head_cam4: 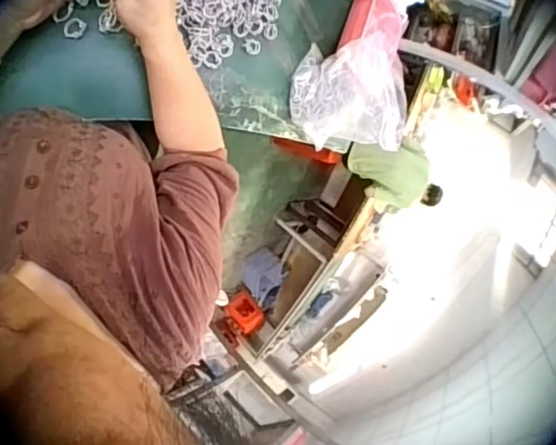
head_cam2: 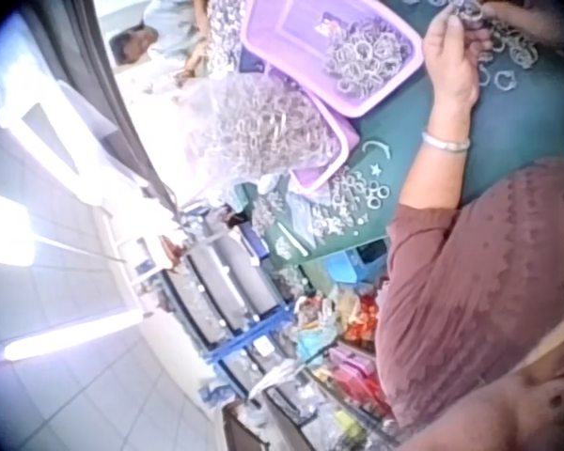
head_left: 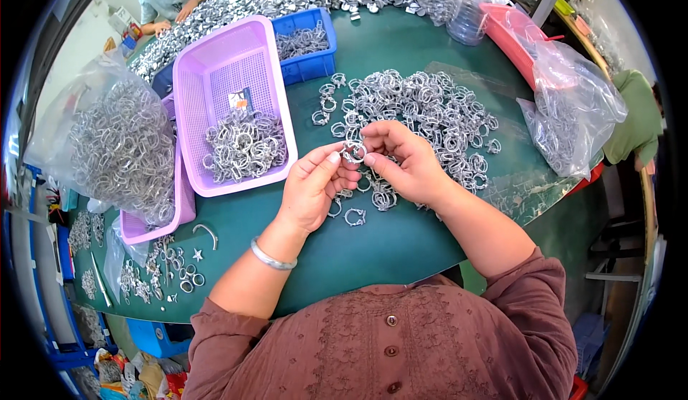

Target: The person assembles metal clips by picking pieces from the table and connecting them together by hand.

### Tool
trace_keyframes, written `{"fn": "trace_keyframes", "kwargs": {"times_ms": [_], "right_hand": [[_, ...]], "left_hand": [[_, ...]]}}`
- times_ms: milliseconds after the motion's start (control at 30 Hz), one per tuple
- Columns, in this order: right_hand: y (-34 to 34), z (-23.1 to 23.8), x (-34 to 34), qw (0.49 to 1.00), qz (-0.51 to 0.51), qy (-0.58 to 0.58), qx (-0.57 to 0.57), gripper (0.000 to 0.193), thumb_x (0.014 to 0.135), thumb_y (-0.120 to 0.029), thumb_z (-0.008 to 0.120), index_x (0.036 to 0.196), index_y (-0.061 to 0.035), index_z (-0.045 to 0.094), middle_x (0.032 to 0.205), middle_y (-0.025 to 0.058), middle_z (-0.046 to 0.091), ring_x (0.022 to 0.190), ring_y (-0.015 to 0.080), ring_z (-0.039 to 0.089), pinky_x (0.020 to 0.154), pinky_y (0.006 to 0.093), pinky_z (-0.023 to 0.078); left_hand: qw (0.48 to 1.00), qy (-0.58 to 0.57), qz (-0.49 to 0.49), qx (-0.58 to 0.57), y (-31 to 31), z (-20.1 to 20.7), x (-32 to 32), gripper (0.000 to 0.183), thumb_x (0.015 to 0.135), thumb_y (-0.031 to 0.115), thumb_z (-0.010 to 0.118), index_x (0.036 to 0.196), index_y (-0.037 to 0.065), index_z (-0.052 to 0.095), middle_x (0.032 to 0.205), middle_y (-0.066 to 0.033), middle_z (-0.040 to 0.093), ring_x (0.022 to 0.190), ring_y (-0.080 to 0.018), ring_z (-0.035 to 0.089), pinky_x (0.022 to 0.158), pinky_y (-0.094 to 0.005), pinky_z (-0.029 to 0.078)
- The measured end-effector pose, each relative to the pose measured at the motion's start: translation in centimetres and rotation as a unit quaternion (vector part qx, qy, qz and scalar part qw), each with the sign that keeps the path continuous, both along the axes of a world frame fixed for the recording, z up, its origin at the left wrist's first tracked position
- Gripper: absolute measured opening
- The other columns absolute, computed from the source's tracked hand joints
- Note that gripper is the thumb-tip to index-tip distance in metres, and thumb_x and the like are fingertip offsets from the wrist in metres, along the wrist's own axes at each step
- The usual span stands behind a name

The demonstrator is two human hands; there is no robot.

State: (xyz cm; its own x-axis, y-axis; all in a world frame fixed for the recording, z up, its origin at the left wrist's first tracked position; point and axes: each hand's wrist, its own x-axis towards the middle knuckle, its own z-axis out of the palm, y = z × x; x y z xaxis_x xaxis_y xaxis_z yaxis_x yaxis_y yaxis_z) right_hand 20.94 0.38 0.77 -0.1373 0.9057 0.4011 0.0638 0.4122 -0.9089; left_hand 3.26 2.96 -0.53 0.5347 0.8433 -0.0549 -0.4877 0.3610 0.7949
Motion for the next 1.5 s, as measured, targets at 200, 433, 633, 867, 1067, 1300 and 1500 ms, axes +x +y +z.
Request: {"fn": "trace_keyframes", "kwargs": {"times_ms": [200, 433, 633, 867, 1067, 1300, 1500], "right_hand": [[0.1, -0.2, -0.1, 1.000, -0.005, -0.002, 0.013, 0.030, 0.078, 0.001, 0.056, 0.106, -0.0003, 0.047, 0.086, 0.0063, 0.058, 0.078, 0.0108, 0.056, 0.069, 0.0241, 0.046], [0.1, 0.1, 0.1, 0.998, -0.019, -0.036, 0.051, 0.030, 0.075, 0.003, 0.057, 0.104, -0.0003, 0.049, 0.085, 0.0073, 0.059, 0.077, 0.0118, 0.057, 0.068, 0.0245, 0.047], [0.0, 0.9, 0.4, 0.965, -0.075, -0.196, 0.160, 0.031, 0.072, 0.003, 0.059, 0.102, -0.0017, 0.053, 0.086, 0.0096, 0.059, 0.077, 0.0180, 0.060, 0.066, 0.0265, 0.048], [0.2, 0.8, 0.3, 0.982, -0.073, -0.128, 0.121, 0.036, 0.070, 0.003, 0.061, 0.104, -0.0019, 0.052, 0.091, 0.0109, 0.058, 0.078, 0.0202, 0.060, 0.068, 0.0280, 0.049], [0.2, 0.5, 0.4, 0.980, -0.071, -0.139, 0.127, 0.037, 0.070, 0.003, 0.061, 0.106, -0.0023, 0.052, 0.093, 0.0115, 0.059, 0.080, 0.0211, 0.061, 0.069, 0.0289, 0.049], [0.4, 0.6, 0.5, 0.978, -0.073, -0.146, 0.128, 0.038, 0.071, 0.004, 0.060, 0.108, -0.0030, 0.051, 0.092, 0.0113, 0.059, 0.080, 0.0212, 0.060, 0.070, 0.0290, 0.049], [2.6, 2.7, 4.7, 0.982, -0.167, 0.062, 0.060, 0.045, 0.078, 0.003, 0.052, 0.121, -0.0021, 0.039, 0.092, 0.0072, 0.057, 0.074, 0.0097, 0.053, 0.070, 0.0225, 0.044]], "left_hand": [[1.000, 0.005, -0.002, 0.017, -0.1, 0.0, 0.0, 0.025, 0.089, 0.011, 0.043, 0.110, 0.000, 0.051, 0.089, -0.0093, 0.059, 0.076, -0.0164, 0.058, 0.068, -0.0288, 0.050], [0.999, 0.000, 0.003, 0.052, -0.2, 0.2, 0.1, 0.027, 0.089, 0.013, 0.043, 0.112, -0.001, 0.050, 0.093, -0.0108, 0.060, 0.079, -0.0160, 0.059, 0.072, -0.0283, 0.049], [0.990, 0.080, 0.049, 0.104, -0.3, 0.4, 0.4, 0.026, 0.085, 0.007, 0.051, 0.110, -0.001, 0.052, 0.095, -0.0112, 0.059, 0.083, -0.0172, 0.059, 0.075, -0.0278, 0.049], [0.981, 0.067, 0.093, 0.158, -0.5, 0.4, 0.9, 0.040, 0.080, -0.005, 0.053, 0.118, -0.001, 0.044, 0.106, -0.0120, 0.055, 0.095, -0.0172, 0.055, 0.083, -0.0286, 0.046], [0.973, 0.055, 0.085, 0.209, -0.6, 0.5, 0.8, 0.055, 0.077, -0.011, 0.052, 0.126, 0.002, 0.034, 0.111, -0.0117, 0.052, 0.100, -0.0175, 0.053, 0.087, -0.0277, 0.043], [0.971, 0.062, 0.096, 0.212, -0.5, 0.2, 0.7, 0.055, 0.076, -0.010, 0.054, 0.126, 0.001, 0.035, 0.111, -0.0125, 0.051, 0.098, -0.0166, 0.052, 0.085, -0.0273, 0.044], [0.968, 0.097, 0.105, 0.207, -0.7, 0.6, 1.2, 0.052, 0.077, -0.010, 0.052, 0.125, 0.001, 0.035, 0.106, -0.0117, 0.052, 0.096, -0.0177, 0.053, 0.084, -0.0278, 0.044]]}}
